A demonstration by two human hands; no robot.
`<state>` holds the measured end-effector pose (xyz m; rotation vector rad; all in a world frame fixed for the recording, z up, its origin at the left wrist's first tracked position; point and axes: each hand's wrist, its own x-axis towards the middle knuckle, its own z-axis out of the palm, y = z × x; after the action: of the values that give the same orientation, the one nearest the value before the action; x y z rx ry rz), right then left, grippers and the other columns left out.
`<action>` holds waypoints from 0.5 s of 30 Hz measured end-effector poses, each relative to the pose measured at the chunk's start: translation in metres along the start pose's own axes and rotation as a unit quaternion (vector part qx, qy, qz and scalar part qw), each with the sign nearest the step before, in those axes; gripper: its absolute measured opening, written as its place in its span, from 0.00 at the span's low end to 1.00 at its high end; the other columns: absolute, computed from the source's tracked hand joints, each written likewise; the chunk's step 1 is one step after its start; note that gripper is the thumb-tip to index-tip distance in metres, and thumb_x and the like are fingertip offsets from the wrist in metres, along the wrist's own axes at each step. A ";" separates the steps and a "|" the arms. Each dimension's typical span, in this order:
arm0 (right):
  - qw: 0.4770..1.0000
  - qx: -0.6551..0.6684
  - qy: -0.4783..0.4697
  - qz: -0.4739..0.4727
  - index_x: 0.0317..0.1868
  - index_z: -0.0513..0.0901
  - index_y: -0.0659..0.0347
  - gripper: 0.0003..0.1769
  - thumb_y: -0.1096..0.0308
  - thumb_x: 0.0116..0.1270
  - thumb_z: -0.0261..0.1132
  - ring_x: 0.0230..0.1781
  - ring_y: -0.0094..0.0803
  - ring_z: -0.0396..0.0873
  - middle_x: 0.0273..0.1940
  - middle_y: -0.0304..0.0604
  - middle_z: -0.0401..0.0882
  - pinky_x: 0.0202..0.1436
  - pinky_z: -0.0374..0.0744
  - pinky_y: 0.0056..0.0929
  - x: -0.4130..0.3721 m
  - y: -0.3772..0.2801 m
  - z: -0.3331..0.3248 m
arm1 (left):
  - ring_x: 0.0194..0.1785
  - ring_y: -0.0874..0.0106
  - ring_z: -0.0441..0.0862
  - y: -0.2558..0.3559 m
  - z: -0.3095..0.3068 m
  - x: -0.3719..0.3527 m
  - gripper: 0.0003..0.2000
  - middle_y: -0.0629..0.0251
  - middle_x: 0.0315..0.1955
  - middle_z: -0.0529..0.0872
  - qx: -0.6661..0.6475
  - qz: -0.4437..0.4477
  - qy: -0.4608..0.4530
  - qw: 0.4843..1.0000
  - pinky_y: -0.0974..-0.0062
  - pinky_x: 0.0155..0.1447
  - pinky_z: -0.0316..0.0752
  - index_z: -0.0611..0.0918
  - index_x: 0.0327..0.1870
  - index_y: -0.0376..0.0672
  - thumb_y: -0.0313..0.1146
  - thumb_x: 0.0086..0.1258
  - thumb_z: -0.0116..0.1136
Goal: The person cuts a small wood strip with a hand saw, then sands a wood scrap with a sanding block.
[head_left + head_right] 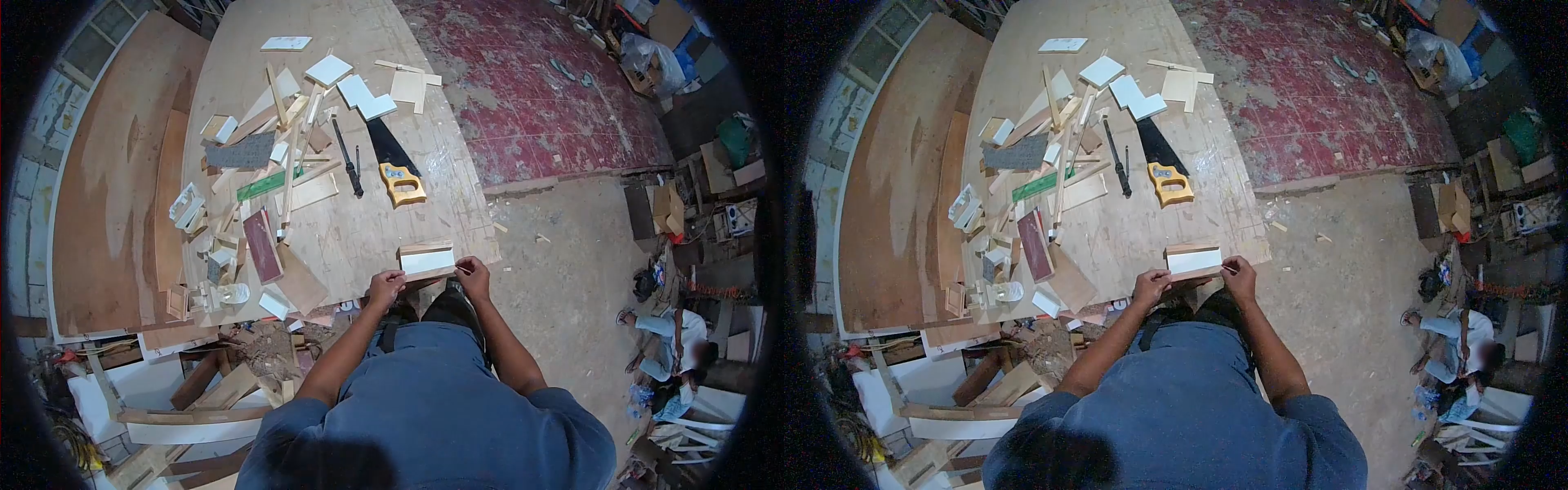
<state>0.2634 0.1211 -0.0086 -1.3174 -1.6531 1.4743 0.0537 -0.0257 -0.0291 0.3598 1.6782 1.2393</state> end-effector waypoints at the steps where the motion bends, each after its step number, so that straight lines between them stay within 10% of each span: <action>1: 0.999 -0.039 0.002 0.003 0.40 0.81 0.66 0.10 0.81 0.56 0.68 0.42 0.33 0.86 0.39 0.46 0.84 0.48 0.84 0.29 -0.001 -0.003 0.001 | 0.30 0.78 0.83 -0.002 0.000 0.001 0.12 0.63 0.31 0.87 0.019 -0.005 -0.001 1.000 0.81 0.37 0.80 0.86 0.46 0.33 0.29 0.63 0.66; 15: 0.993 -0.097 0.023 0.061 0.38 0.85 0.65 0.10 0.72 0.55 0.72 0.35 0.32 0.85 0.31 0.45 0.85 0.43 0.82 0.29 -0.002 0.019 0.003 | 0.25 0.75 0.84 0.010 0.005 -0.007 0.12 0.61 0.26 0.89 0.112 -0.004 0.060 0.992 0.75 0.31 0.79 0.87 0.41 0.33 0.29 0.59 0.68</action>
<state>0.2667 0.1165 -0.0274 -1.5708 -1.7478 1.3680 0.0581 -0.0232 -0.0169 0.4205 1.9271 1.0877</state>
